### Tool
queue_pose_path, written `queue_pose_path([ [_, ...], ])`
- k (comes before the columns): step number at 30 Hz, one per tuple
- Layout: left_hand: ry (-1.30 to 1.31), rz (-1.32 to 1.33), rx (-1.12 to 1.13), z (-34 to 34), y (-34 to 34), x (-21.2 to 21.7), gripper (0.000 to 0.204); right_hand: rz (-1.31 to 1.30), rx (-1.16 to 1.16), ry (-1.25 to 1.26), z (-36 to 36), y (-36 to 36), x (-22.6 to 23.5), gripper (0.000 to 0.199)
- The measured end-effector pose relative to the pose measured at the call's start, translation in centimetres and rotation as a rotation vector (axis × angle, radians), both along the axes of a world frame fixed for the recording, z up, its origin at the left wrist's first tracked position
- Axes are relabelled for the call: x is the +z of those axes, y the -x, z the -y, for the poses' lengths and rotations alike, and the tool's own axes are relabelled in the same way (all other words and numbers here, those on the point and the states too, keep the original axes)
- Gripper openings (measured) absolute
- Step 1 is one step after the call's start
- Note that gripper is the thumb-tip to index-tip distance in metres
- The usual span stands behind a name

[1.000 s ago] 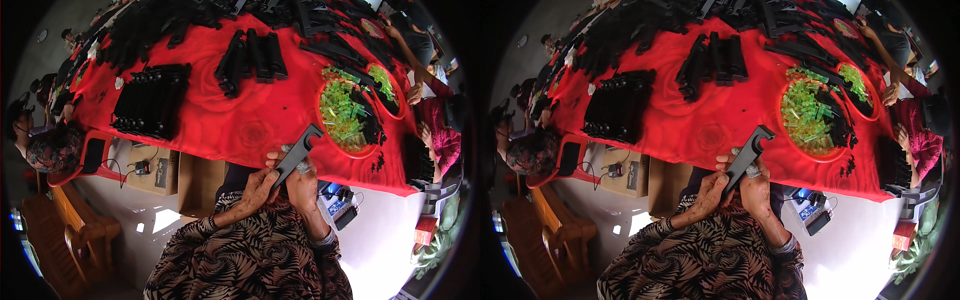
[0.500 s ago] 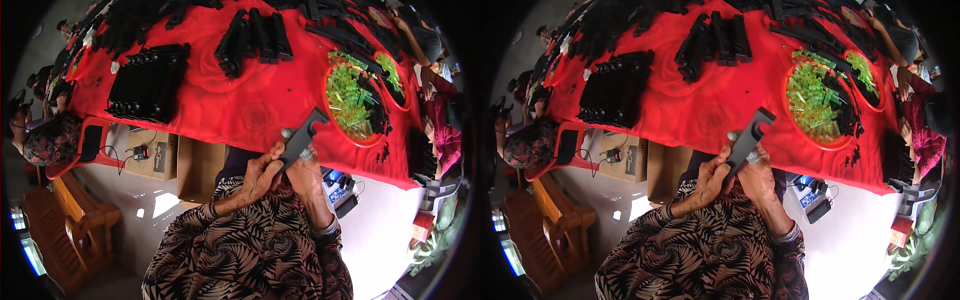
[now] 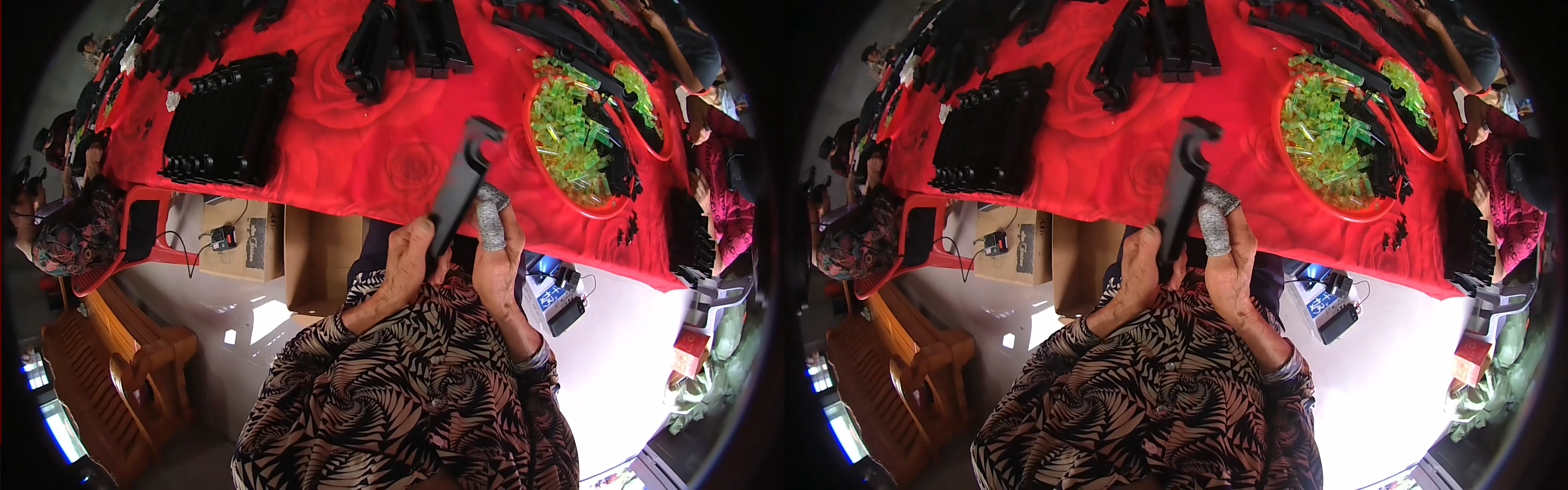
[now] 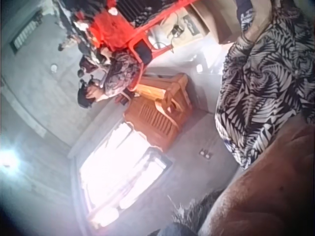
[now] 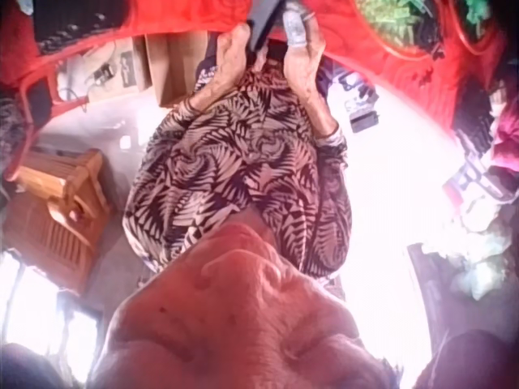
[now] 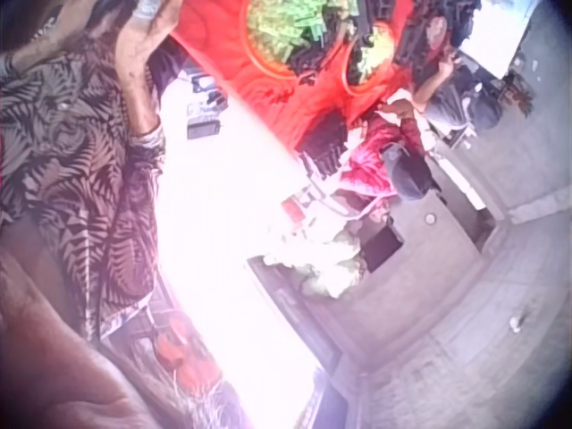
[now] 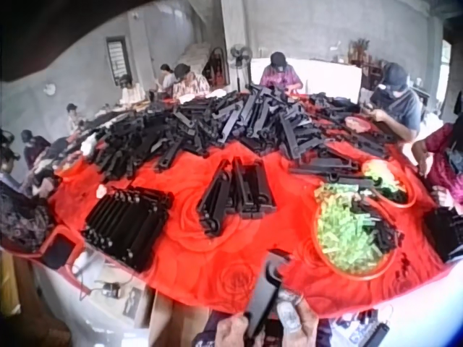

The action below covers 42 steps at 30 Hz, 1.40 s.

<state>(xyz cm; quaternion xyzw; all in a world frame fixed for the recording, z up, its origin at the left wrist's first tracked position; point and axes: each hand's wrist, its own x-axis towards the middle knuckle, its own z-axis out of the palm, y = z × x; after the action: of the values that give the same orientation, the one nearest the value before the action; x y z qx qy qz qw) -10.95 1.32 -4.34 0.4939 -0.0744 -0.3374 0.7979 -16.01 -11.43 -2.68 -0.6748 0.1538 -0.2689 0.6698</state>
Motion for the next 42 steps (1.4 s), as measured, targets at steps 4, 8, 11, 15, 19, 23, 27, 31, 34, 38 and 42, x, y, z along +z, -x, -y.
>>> queue_pose_path([
  [4, -0.054, -0.298, -0.111, -0.1, -1.0, 1.5, 0.072, 0.107, -0.051, -0.070, -0.7, -0.1, 1.4, 0.030],
  [8, -0.008, -0.445, -0.144, -0.2, -1.3, 1.6, 0.071, 0.130, -0.022, -0.127, 0.0, 0.3, 1.0, 0.034],
  [11, 0.003, -0.445, -0.159, -0.2, -1.4, 1.5, 0.070, 0.122, -0.044, -0.114, -0.3, 0.4, 1.0, 0.043],
  [15, 0.014, -0.454, -0.153, -0.2, -1.3, 0.8, 0.068, 0.054, -0.057, 0.209, -0.2, 0.5, 1.1, 0.057],
  [19, -0.049, -0.361, -0.132, -0.3, -1.1, 0.6, 0.067, -0.013, -0.005, 0.659, -0.2, 0.2, 3.3, 0.068],
  [23, -0.141, -0.274, -0.082, 0.2, -0.5, 0.7, 0.068, -0.155, 0.014, 0.809, -0.9, 0.5, 3.4, 0.081],
  [27, -0.144, -0.178, -0.073, 0.4, 0.0, 0.0, 0.064, -0.235, 0.035, 0.894, -0.7, 0.7, 3.4, 0.081],
  [31, -0.148, -0.126, -0.117, -0.1, 0.0, -0.9, 0.062, -0.181, 0.039, 0.944, -0.3, 0.4, 2.9, 0.071],
  [34, -0.144, -0.133, -0.151, -0.3, 0.2, -1.0, 0.062, -0.178, 0.022, 1.009, -0.2, 0.7, 2.7, 0.070],
  [38, -0.154, -0.119, -0.170, -0.3, 0.1, -0.9, 0.062, -0.149, 0.074, 0.955, 0.3, 0.8, 1.5, 0.072],
  [42, -0.157, -0.134, -0.158, -0.4, 0.2, -0.9, 0.059, -0.090, 0.085, 0.998, 0.3, 0.7, 1.0, 0.075],
])
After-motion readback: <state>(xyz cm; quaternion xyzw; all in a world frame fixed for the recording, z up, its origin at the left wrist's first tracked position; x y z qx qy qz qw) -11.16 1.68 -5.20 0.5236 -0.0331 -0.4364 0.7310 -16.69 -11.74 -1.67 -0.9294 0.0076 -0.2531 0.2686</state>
